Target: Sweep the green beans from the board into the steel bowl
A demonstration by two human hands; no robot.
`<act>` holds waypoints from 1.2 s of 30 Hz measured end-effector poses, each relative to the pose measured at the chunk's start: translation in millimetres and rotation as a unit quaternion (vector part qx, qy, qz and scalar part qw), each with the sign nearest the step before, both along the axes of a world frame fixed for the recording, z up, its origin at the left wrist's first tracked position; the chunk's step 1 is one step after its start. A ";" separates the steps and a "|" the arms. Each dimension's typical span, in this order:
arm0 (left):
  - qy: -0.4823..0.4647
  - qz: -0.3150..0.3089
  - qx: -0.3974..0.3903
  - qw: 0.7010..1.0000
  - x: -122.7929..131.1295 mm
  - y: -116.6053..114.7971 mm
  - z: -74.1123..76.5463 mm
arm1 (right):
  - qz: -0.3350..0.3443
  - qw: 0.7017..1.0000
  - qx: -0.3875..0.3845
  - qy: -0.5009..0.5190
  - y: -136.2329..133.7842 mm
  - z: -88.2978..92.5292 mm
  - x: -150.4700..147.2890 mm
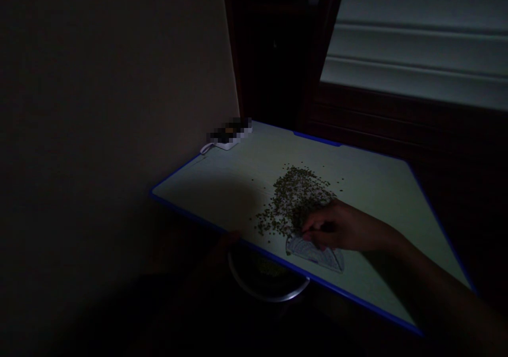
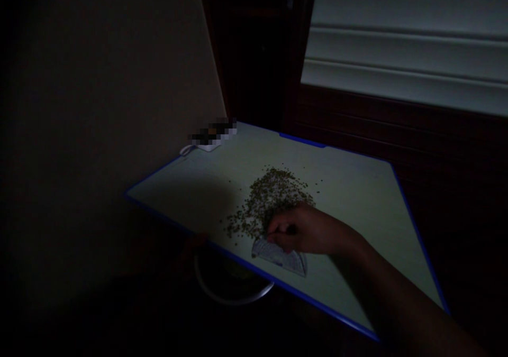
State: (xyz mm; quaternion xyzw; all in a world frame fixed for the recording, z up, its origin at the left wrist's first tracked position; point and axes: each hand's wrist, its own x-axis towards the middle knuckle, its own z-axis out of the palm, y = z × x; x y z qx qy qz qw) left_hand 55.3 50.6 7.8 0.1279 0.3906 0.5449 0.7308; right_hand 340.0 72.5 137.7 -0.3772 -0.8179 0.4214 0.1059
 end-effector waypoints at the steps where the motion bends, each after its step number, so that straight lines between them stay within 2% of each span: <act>1: 0.008 0.000 -0.010 1.000 -2.1 -2.2 -1.4 | 0.001 1.000 0.000 0.000 -0.4 -0.3 -0.6; 5: 0.014 -0.003 -0.021 1.000 -2.3 -5.8 0.0 | 0.008 1.000 -0.001 0.002 -2.5 -0.9 -3.4; 11: -0.003 0.002 0.002 1.000 11.1 4.7 6.9 | 0.025 1.000 -0.005 0.011 -5.9 0.1 -6.4; 19: 0.037 0.030 -0.046 0.998 -9.1 -5.9 -18.3 | 0.029 0.999 -0.010 0.017 -7.9 0.0 -9.3; 22: 0.036 0.041 -0.041 0.998 -9.6 -5.2 -22.4 | 0.025 1.000 -0.002 0.019 -7.0 0.6 -7.9; 29: 0.000 0.003 0.007 1.000 7.6 7.9 -7.9 | -0.038 0.996 0.075 0.011 0.0 5.7 3.5; 32: -0.002 -0.015 0.003 1.000 7.3 7.5 -6.1 | -0.029 0.996 0.084 0.008 0.5 4.3 3.3; 36: 0.005 -0.043 -0.019 0.999 1.4 1.5 -12.2 | -0.007 0.996 0.094 0.002 -1.8 -0.5 -2.8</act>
